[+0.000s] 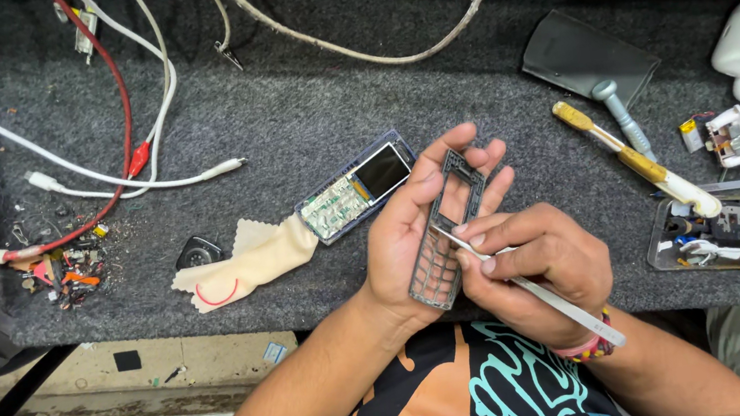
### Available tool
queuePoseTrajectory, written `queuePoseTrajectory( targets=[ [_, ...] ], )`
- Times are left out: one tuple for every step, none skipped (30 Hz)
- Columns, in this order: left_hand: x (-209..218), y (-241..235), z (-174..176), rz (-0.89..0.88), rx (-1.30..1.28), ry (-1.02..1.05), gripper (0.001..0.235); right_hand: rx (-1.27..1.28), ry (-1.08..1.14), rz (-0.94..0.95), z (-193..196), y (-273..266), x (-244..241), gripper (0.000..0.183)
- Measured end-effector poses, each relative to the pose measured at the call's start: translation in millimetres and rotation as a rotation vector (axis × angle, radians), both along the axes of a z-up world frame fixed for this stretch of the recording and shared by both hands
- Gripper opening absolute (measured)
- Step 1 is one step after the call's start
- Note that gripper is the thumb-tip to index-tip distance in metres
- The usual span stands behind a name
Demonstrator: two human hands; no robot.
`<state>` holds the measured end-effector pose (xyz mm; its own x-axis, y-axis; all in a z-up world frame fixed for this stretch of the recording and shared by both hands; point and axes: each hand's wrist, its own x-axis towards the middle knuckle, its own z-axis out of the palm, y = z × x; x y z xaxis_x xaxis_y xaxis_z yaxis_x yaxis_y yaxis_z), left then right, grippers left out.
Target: The person tests a disassembled mobile phone by pressing its keypad, then cleans the phone's plastic keypad frame using a toothbrush and tweezers. The person wipes the phone's screen with a cloth and sets the cleaned frame aside.
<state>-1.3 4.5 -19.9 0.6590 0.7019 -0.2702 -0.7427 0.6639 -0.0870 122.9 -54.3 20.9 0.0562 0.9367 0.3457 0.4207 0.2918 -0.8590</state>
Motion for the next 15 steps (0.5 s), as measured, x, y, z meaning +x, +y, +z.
queuePoseTrajectory(
  targets=[
    [-0.3,-0.9,-0.4,-0.014,-0.007,0.024,0.047,0.013,-0.01,-0.005,-0.2,-0.3,-0.4,0.03],
    [-0.2,-1.4,-0.8,-0.013,-0.002,0.014,0.046,0.027,-0.019,-0.01,-1.4,-0.3,-1.3,0.03],
    [0.2,-2.2,-0.8,-0.011,0.003,0.004,0.045,0.041,-0.028,-0.014,-2.0,-0.7,-1.7,0.029],
    [0.4,-2.3,-0.8,-0.008,0.01,-0.005,0.044,0.034,-0.025,-0.02,-2.7,-0.3,-1.5,0.03],
    [0.4,-2.3,-0.8,-0.006,0.013,-0.005,0.045,0.027,-0.021,-0.026,-3.6,0.0,-2.0,0.03],
    [0.8,-2.6,-1.0,-0.005,0.015,-0.005,0.045,0.019,-0.019,-0.034,-3.6,-0.3,-1.2,0.031],
    [0.9,-2.8,-1.3,-0.004,0.017,-0.006,0.045,0.028,-0.027,-0.039,-4.3,0.1,-1.6,0.031],
    [1.0,-2.8,-2.0,-0.007,0.006,-0.004,0.045,0.036,-0.036,-0.045,-4.3,0.0,-1.5,0.03],
    [0.8,-2.7,-2.8,-0.01,-0.005,-0.002,0.045,0.045,-0.045,-0.052,-3.9,0.3,-1.1,0.03],
    [0.7,-3.2,-3.6,-0.011,-0.016,-0.001,0.045,0.032,-0.035,-0.038,-3.4,0.6,-1.4,0.03],
    [1.3,-3.8,-4.4,-0.003,0.007,0.001,0.045,0.019,-0.024,-0.024,-2.0,0.7,-1.3,0.029],
    [2.0,-3.5,-5.3,0.006,0.032,0.005,0.046,0.007,-0.012,-0.008,-1.1,1.4,-2.2,0.029],
    [2.0,-3.7,-5.7,0.015,0.057,0.01,0.046,-0.019,-0.023,-0.012,0.5,1.5,-2.5,0.029],
    [1.0,-3.6,-5.9,0.006,0.053,0.02,0.047,-0.045,-0.034,-0.019,2.3,1.4,-2.5,0.029],
    [0.2,-3.1,-6.2,-0.002,0.048,0.031,0.047,-0.071,-0.045,-0.025,3.2,1.2,-2.8,0.029]
  ],
)
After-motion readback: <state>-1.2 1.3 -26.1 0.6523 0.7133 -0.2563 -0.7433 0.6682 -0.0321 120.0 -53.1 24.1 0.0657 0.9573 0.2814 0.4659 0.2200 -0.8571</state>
